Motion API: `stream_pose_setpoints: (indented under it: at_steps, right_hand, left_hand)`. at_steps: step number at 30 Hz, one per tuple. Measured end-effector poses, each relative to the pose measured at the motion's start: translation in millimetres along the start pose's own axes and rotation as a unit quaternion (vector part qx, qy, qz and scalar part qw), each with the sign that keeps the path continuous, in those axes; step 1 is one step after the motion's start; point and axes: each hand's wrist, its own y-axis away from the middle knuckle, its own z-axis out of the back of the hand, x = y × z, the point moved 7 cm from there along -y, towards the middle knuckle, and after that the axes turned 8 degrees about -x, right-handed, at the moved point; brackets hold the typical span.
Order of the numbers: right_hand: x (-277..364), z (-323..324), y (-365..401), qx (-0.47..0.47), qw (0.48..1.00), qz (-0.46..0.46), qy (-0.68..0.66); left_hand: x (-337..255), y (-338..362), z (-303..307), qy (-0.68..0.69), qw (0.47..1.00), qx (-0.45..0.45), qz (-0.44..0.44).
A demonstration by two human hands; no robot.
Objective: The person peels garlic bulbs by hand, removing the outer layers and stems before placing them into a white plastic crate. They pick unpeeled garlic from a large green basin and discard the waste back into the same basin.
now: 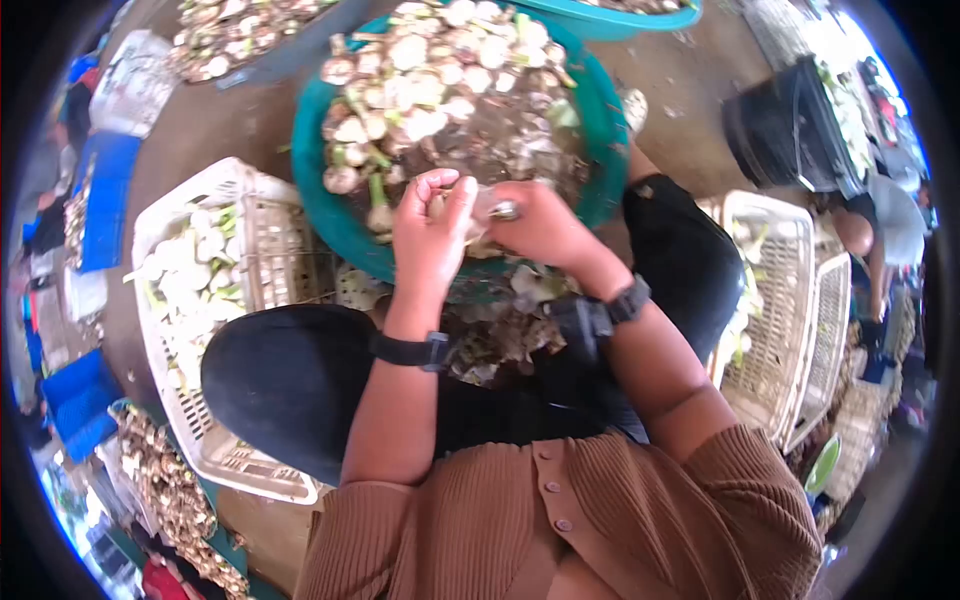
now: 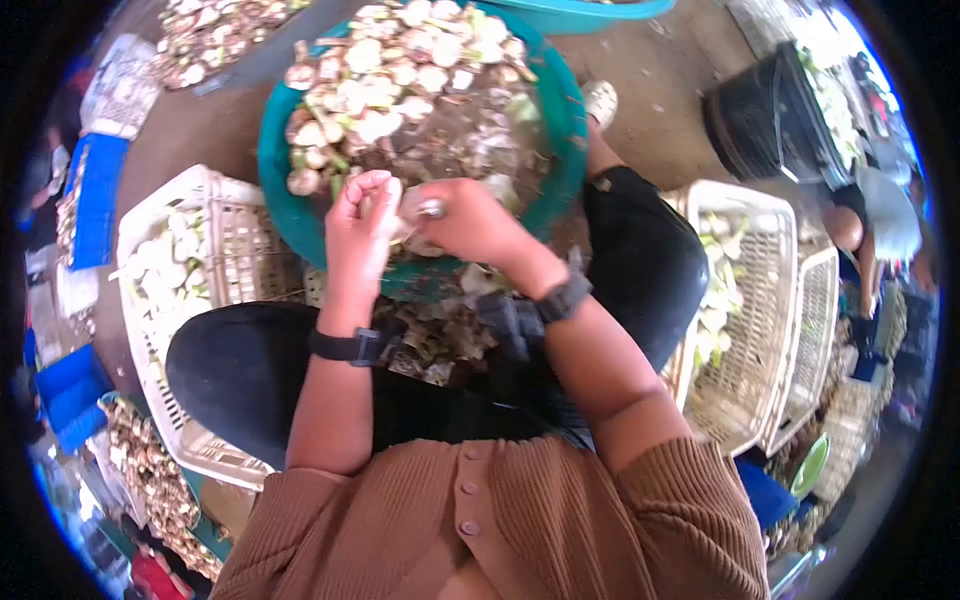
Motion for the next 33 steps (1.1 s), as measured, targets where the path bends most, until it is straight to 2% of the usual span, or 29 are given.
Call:
stream_pose_setpoints:
  at_steps: [1,2,3,4,5,6,7,9,10,11,13,15,17,19,20,21,22,23,24,25,26,27,28,29,31,32,33]
  right_hand:
    - [-14.1,13.8,-0.6,-0.031,0.985,-0.048,0.162]
    - [-20.3,29.4,-4.0,-0.078,0.932,-0.017,0.353]
    - [-16.0,40.2,-6.8,-0.107,0.886,0.049,0.448]
    - [12.5,44.0,-0.9,-0.236,0.794,0.154,0.538]
    - [13.0,40.0,-11.0,-0.245,0.79,0.162,0.538]
    - [3.8,32.2,-13.1,-0.207,0.887,0.163,0.38]
    - [5.9,23.2,-11.0,-0.165,0.952,0.148,0.211]
    - [40.9,-15.2,-4.8,-0.051,0.931,0.266,0.245]
    - [43.7,-22.2,-3.6,-0.03,0.941,0.213,0.262]
    - [42.6,-28.2,-1.0,-0.007,0.948,0.162,0.276]
    - [45.4,-28.8,2.9,-0.016,0.957,0.167,0.237]
    - [43.9,-30.5,5.9,0.013,0.973,0.129,0.192]
    - [40.4,-34.9,9.3,0.004,0.973,0.118,0.198]
    - [38.2,-30.4,8.8,-0.052,0.973,0.084,0.207]
    - [29.8,-29.2,6.5,-0.029,0.987,0.025,0.156]
    - [22.0,-29.9,6.4,-0.032,0.986,0.026,0.159]
    - [-2.4,-35.3,8.8,-0.021,0.985,-0.155,-0.072]
    - [-20.6,-48.1,18.6,-0.007,0.899,-0.321,-0.297]
    - [-25.8,-46.5,26.3,0.001,0.87,-0.354,-0.344]
    - [-24.5,-47.4,30.3,0.001,0.871,-0.353,-0.343]
    - [-11.8,-34.6,24.5,-0.045,0.945,-0.213,-0.245]
    - [5.3,-22.8,23.0,-0.091,0.984,-0.065,-0.137]
    - [22.0,-11.5,23.3,-0.135,0.988,0.071,-0.014]
    - [21.0,-7.6,23.1,-0.138,0.988,0.07,-0.012]
    - [26.5,1.6,23.4,-0.168,0.968,0.122,0.139]
    - [9.6,1.5,19.8,-0.167,0.974,0.069,0.136]
    - [-1.2,2.1,15.7,-0.171,0.973,0.066,0.139]
  left_hand:
    - [-4.7,-2.0,12.8,-0.038,0.996,-0.074,-0.042]
    - [-0.9,-4.1,24.5,0.018,0.993,-0.115,0.017]
    - [1.8,-7.6,34.5,0.005,0.994,-0.109,0.021]
    - [1.4,-10.3,46.0,0.015,0.992,-0.11,0.062]
    - [5.1,-10.3,41.4,0.037,0.989,-0.095,0.11]
    - [12.5,-6.4,31.4,0.151,0.973,-0.06,0.161]
    - [7.5,-3.7,23.6,0.139,0.974,-0.029,0.178]
    - [-3.0,1.5,8.3,0.135,0.971,0.022,0.194]
    - [-13.3,-1.9,7.3,0.083,0.989,-0.004,0.124]
    - [-14.5,-3.2,12.2,0.061,0.989,-0.026,0.133]
    - [-11.0,0.1,18.4,0.057,0.977,-0.015,0.206]
    - [-0.4,0.9,18.9,0.084,0.977,-0.02,0.197]
    - [-2.2,4.2,12.5,0.083,0.981,0.019,0.176]
    - [0.0,9.5,10.7,0.111,0.965,0.011,0.237]
    - [3.2,9.5,11.6,0.113,0.964,0.035,0.238]
    - [7.6,9.6,12.7,0.114,0.963,0.059,0.239]
    - [7.8,11.0,9.5,0.115,0.963,0.063,0.237]
    - [2.4,10.8,3.9,0.119,0.971,0.079,0.194]
    - [-2.8,11.1,0.5,0.123,0.976,0.094,0.151]
    - [-5.8,11.4,1.8,0.125,0.976,0.094,0.15]
    - [-7.4,12.2,4.2,0.088,0.977,0.11,0.16]
    - [-8.6,13.1,7.3,0.051,0.976,0.126,0.171]
    - [-6.7,15.4,10.4,-0.084,0.964,0.187,0.17]
    - [-8.4,19.9,8.8,-0.084,0.963,0.191,0.169]
    - [-13.4,33.0,0.9,-0.117,0.953,0.241,0.145]
    - [-13.4,33.0,-1.3,-0.093,0.969,0.223,0.058]
    - [-8.8,36.2,-3.3,-0.092,0.967,0.228,0.058]
